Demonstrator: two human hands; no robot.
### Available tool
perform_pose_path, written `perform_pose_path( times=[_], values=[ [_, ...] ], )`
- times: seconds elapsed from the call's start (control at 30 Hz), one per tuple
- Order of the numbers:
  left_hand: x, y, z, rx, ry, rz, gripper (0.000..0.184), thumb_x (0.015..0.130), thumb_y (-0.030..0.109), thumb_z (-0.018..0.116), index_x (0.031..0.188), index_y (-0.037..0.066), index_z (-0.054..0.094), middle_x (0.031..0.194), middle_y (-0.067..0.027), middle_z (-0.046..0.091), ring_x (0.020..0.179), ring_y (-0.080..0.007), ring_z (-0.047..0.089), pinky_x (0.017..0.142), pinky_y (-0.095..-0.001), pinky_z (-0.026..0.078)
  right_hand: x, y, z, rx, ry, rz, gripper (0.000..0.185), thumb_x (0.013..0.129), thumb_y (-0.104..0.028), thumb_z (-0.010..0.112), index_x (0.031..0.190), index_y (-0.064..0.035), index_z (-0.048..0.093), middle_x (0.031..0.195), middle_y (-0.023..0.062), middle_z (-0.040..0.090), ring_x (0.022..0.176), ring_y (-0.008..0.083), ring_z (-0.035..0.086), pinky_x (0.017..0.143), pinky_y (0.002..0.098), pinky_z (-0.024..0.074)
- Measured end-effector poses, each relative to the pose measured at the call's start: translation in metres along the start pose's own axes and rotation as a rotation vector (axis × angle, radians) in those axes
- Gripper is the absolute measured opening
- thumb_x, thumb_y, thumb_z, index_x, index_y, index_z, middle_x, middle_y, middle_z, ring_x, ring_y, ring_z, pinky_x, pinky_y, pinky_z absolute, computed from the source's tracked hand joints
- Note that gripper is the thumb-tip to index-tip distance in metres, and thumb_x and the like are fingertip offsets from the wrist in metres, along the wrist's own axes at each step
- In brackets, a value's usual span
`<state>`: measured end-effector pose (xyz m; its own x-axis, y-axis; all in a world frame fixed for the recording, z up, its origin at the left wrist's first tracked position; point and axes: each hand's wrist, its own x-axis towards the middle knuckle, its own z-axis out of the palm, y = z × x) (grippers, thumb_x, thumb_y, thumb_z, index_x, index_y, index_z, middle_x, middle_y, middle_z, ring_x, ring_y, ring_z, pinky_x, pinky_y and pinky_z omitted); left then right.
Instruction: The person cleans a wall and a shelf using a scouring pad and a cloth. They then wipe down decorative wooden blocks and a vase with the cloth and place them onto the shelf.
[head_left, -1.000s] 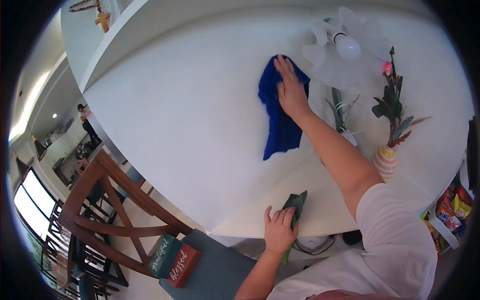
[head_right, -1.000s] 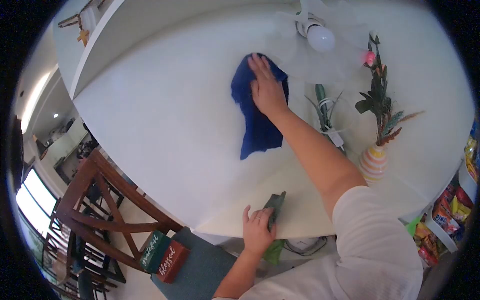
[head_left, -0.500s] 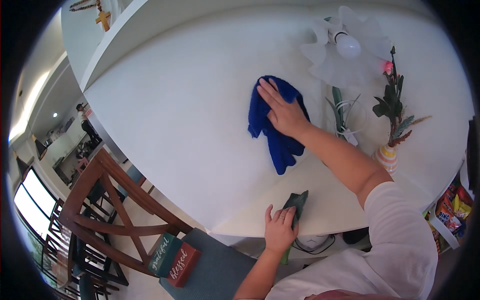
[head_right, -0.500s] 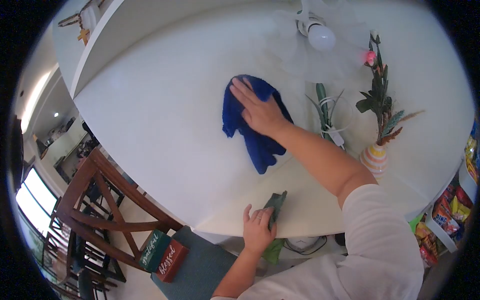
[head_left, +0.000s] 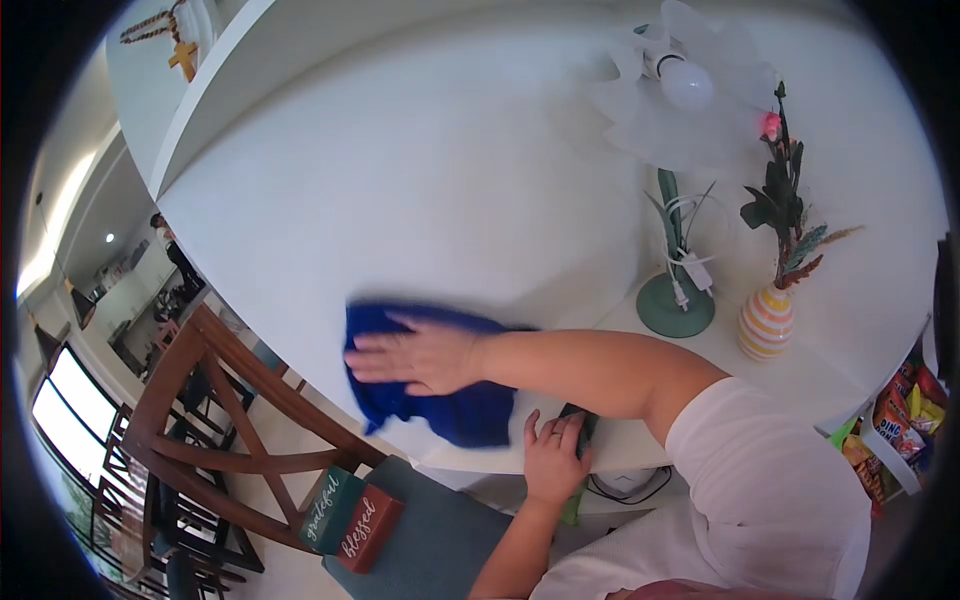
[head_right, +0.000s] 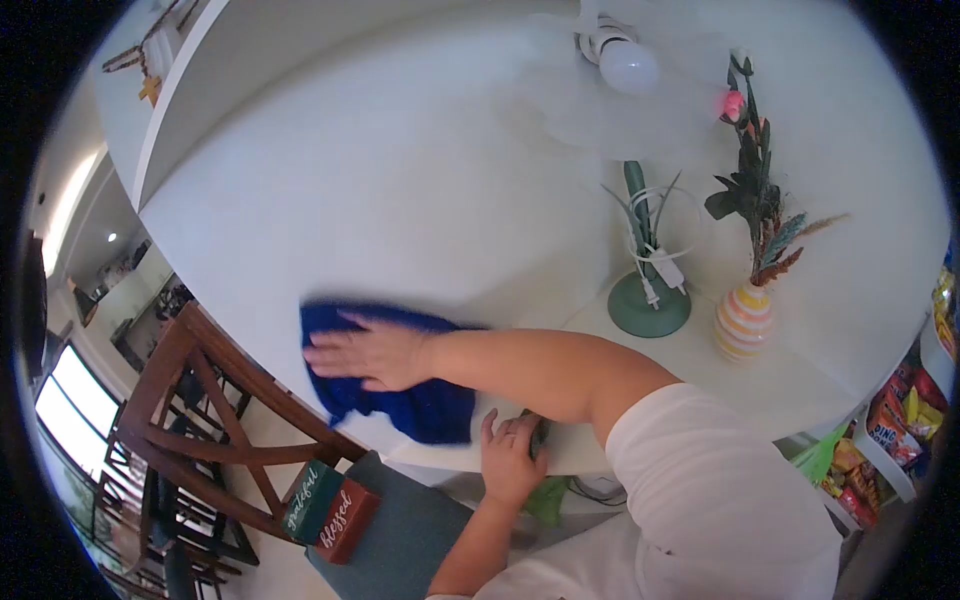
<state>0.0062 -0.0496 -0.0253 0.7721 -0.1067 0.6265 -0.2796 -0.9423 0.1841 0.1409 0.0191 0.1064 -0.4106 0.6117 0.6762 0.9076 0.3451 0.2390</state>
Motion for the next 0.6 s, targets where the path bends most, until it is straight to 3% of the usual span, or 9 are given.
perform_pose_path(
  times=[0.03,0.1,0.17,0.2,0.23,0.37,0.4,0.53,0.6],
  values=[
    [0.0,0.0,0.0,-0.006,0.017,0.006,0.045,0.066,0.014,0.067,0.109,0.007,0.056,0.095,-0.0103,0.065,0.095,-0.0255,0.06,0.104,-0.0517,0.031,-0.012,0.008,0.024,0.378,-0.011,-0.039,0.069,0.083,-0.027,0.062,0.144,-0.0173,0.032,0.146,0.0116,0.034,0.132,0.0273,0.035,0.107,0.0439,0.0297],
    [-0.002,-0.002,0.001,-0.018,0.049,0.015,0.044,0.066,0.014,0.067,0.108,0.007,0.056,0.096,-0.0103,0.065,0.095,-0.0257,0.061,0.104,-0.0518,0.031,-0.034,0.019,0.002,0.225,-0.316,0.072,0.074,0.079,-0.025,0.066,0.144,-0.0153,0.031,0.14,0.0145,0.041,0.126,0.0317,0.042,0.104,0.0424,0.0342],
    [-0.003,-0.004,0.003,0.005,0.04,0.026,0.045,0.068,0.015,0.067,0.111,0.007,0.056,0.1,-0.0077,0.064,0.095,-0.0235,0.06,0.104,-0.0509,0.031,-0.063,0.019,-0.049,0.082,-0.385,0.436,0.071,0.075,-0.024,0.069,0.138,-0.0123,0.039,0.131,0.0157,0.049,0.119,0.0331,0.048,0.097,0.0452,0.0395],
    [-0.004,-0.005,0.004,0.015,0.038,0.034,0.045,0.07,0.016,0.067,0.112,0.007,0.056,0.102,-0.0065,0.064,0.095,-0.0224,0.06,0.104,-0.0505,0.031,-0.084,0.026,-0.065,0.024,-0.011,0.491,0.065,0.069,-0.024,0.071,0.128,-0.0104,0.049,0.129,0.015,0.05,0.12,0.0319,0.048,0.093,0.0455,0.0425],
    [-0.004,-0.005,0.004,0.016,0.032,0.035,0.045,0.07,0.016,0.067,0.112,0.007,0.056,0.102,-0.0063,0.064,0.095,-0.0223,0.06,0.104,-0.0503,0.031,-0.104,0.036,-0.08,-0.185,0.159,0.594,0.061,0.063,-0.022,0.073,0.119,-0.0095,0.055,0.132,0.015,0.048,0.123,0.032,0.046,0.092,0.0483,0.0423],
    [0.0,-0.001,0.0,-0.008,0.025,0.037,0.045,0.068,0.014,0.067,0.11,0.007,0.055,0.1,-0.0078,0.065,0.095,-0.0238,0.061,0.105,-0.0505,0.031,-0.146,0.1,-0.118,-0.693,0.839,0.793,0.072,0.066,0.011,0.051,0.134,-0.0089,0.043,0.142,0.0138,0.038,0.132,0.0345,0.033,0.108,0.0502,0.0264],
    [0.001,-0.001,0.0,-0.02,0.026,0.036,0.045,0.067,0.012,0.068,0.109,0.007,0.055,0.099,-0.0088,0.065,0.095,-0.0246,0.061,0.105,-0.0508,0.031,-0.136,0.108,-0.131,-0.542,0.944,0.842,0.075,0.067,0.014,0.046,0.138,-0.0092,0.039,0.145,0.0136,0.035,0.133,0.0347,0.031,0.11,0.0489,0.0224],
    [0.001,-0.003,0.002,-0.02,0.04,0.035,0.046,0.067,0.013,0.068,0.11,0.007,0.055,0.1,-0.0082,0.065,0.096,-0.0244,0.06,0.105,-0.0507,0.031,-0.051,0.107,-0.17,-0.172,1.244,1.049,0.073,0.074,0.013,0.042,0.144,-0.0067,0.031,0.147,0.0134,0.033,0.139,0.0291,0.025,0.114,0.0462,0.0137],
    [0.001,0.0,0.0,-0.02,0.019,0.03,0.047,0.066,0.014,0.068,0.111,0.007,0.055,0.101,-0.008,0.064,0.096,-0.0245,0.06,0.105,-0.0506,0.031,-0.038,0.093,-0.154,-0.378,0.963,0.8,0.068,0.075,0.004,0.049,0.141,-0.003,0.034,0.147,0.016,0.032,0.14,0.031,0.023,0.115,0.0465,0.0137]
  ],
)
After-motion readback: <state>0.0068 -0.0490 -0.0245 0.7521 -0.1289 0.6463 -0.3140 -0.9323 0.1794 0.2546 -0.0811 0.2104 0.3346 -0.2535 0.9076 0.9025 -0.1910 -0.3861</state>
